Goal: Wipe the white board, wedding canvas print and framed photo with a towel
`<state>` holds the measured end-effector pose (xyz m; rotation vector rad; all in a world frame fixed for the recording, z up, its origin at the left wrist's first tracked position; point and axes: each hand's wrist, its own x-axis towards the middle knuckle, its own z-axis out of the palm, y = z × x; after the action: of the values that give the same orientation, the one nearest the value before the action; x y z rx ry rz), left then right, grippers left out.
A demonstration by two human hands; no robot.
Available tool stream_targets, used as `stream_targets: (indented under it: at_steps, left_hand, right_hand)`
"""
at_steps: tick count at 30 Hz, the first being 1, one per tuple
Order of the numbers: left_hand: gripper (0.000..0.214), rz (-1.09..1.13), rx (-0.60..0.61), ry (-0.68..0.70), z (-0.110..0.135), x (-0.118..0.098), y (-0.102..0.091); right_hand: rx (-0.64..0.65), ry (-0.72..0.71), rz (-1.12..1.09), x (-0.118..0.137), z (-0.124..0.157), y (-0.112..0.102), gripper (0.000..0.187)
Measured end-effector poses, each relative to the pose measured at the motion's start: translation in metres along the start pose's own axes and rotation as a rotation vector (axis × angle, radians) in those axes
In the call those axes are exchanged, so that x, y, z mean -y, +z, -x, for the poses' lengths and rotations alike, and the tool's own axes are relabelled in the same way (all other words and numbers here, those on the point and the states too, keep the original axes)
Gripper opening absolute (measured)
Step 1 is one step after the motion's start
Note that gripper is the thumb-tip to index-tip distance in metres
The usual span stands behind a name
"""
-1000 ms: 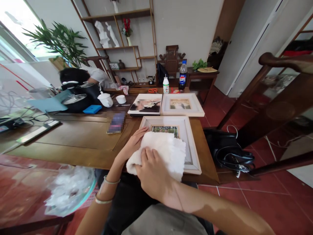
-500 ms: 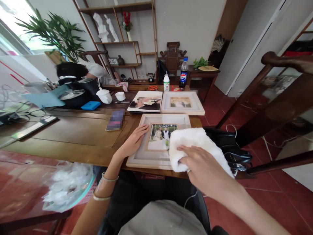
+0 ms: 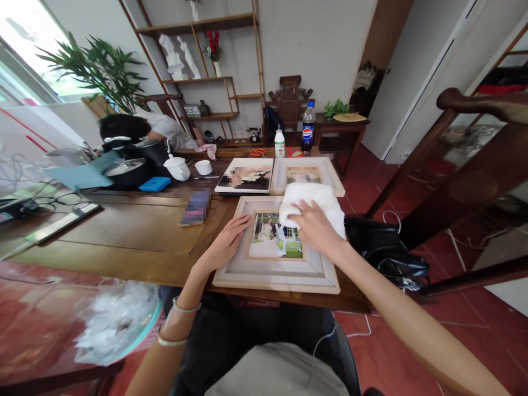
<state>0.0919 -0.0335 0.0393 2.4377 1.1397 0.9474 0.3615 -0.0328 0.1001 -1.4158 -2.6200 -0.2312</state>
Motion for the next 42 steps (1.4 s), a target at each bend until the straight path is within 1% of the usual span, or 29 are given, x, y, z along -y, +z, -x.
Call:
stream_targets:
  at_steps: [3,8,10,11,13,15,20,22,23,25,26,28,30,32,35,37,38,41,42]
  left_hand:
    - [0.040,-0.013,-0.004,-0.010,-0.001,-0.001,0.000]
    - [0.040,-0.026,-0.003,-0.020,-0.001,-0.002,0.000]
    - [0.039,-0.031,0.006,-0.026,-0.001,-0.003,0.000]
    - [0.039,-0.032,0.012,-0.029,-0.001,-0.003,-0.001]
    - [0.038,-0.033,0.019,-0.031,-0.002,-0.004,-0.002]
    - [0.038,-0.031,0.021,-0.025,-0.002,-0.005,-0.003]
    - [0.038,-0.017,0.018,0.001,-0.002,-0.003,-0.003]
    - [0.038,-0.013,0.013,0.011,-0.001,-0.001,-0.002]
    - [0.039,-0.012,0.009,0.015,-0.001,-0.001,-0.002]
    - [0.039,-0.012,0.000,0.020,-0.001,0.000,-0.001]
    - [0.038,-0.014,-0.004,0.019,-0.001,0.000,-0.001]
    - [0.038,-0.021,-0.007,0.012,-0.001,-0.001,0.000]
    - [0.038,-0.032,-0.007,-0.005,-0.001,-0.002,0.000]
    - [0.038,-0.042,-0.006,-0.017,-0.001,-0.003,0.000]
    - [0.038,-0.045,-0.007,-0.009,-0.001,-0.002,0.001]
    - [0.038,-0.039,-0.010,-0.002,-0.001,-0.002,0.001]
    - [0.037,-0.035,-0.013,-0.002,-0.001,-0.002,0.001]
    - [0.037,-0.012,-0.016,-0.018,-0.002,-0.004,0.000]
    - [0.038,0.003,-0.020,-0.032,-0.002,-0.005,-0.001]
  right_hand:
    - [0.063,-0.010,-0.023,0.027,0.022,-0.010,0.047]
    - [0.132,-0.098,-0.167,0.078,0.073,-0.039,0.048]
    - [0.131,-0.111,-0.210,0.089,0.084,-0.044,0.048]
    - [0.124,-0.110,-0.225,0.091,0.085,-0.044,0.048]
    - [0.102,-0.099,-0.240,0.086,0.080,-0.038,0.050]
    - [0.080,-0.080,-0.217,0.069,0.065,-0.029,0.052]
    - [0.003,-0.026,-0.066,0.011,0.008,-0.008,0.054]
    - [-0.014,-0.028,-0.025,-0.001,-0.013,-0.003,0.054]
    - [-0.016,-0.036,-0.012,-0.002,-0.021,-0.001,0.054]
    - [-0.004,-0.071,-0.008,0.004,-0.028,0.002,0.054]
    - [0.011,-0.094,-0.017,0.010,-0.027,0.003,0.054]
    - [0.050,-0.138,-0.060,0.030,-0.017,0.001,0.053]
    - [0.113,-0.174,-0.123,0.054,0.002,-0.009,0.051]
    - [0.199,-0.204,-0.188,0.076,0.025,-0.025,0.048]
    - [0.293,-0.220,-0.270,0.098,0.048,-0.047,0.044]
    - [0.282,-0.220,-0.312,0.102,0.051,-0.051,0.047]
    - [0.252,-0.204,-0.315,0.102,0.048,-0.049,0.049]
    - [0.137,-0.113,-0.243,0.098,0.028,-0.030,0.050]
    - [0.116,-0.105,-0.213,0.098,0.020,-0.022,0.049]
